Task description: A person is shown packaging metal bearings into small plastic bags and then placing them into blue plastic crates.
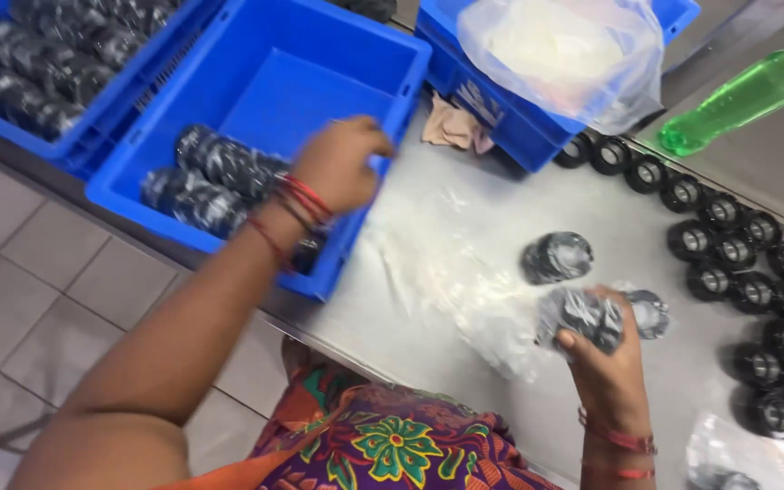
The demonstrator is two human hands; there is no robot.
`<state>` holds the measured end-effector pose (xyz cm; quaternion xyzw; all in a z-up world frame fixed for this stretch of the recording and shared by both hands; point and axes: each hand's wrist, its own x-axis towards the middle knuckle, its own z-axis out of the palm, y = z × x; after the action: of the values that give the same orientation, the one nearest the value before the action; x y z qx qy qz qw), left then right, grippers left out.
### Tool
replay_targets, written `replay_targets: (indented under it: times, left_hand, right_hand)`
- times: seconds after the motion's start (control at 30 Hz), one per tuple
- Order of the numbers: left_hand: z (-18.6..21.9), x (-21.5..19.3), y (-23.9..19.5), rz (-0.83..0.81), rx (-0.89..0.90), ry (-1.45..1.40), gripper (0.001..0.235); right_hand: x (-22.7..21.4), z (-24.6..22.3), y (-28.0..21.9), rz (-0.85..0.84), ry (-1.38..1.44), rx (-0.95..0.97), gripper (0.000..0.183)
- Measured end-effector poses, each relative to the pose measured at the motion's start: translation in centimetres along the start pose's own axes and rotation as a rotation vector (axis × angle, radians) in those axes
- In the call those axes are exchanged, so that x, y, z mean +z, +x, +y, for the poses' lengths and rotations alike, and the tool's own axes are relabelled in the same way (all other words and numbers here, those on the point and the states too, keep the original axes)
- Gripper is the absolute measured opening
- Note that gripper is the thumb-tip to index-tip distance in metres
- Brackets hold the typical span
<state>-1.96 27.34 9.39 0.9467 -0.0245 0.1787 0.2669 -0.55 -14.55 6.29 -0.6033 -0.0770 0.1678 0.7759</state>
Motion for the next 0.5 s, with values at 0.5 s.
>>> replay_targets:
  times: [0.5]
  left_hand:
    - [-23.3, -2.6, 1.6, -1.157, -0.022, -0.274, 0.076]
  right_hand:
    - [39.0, 7.7, 12.8, -0.316, -1.15, -0.604, 0.063]
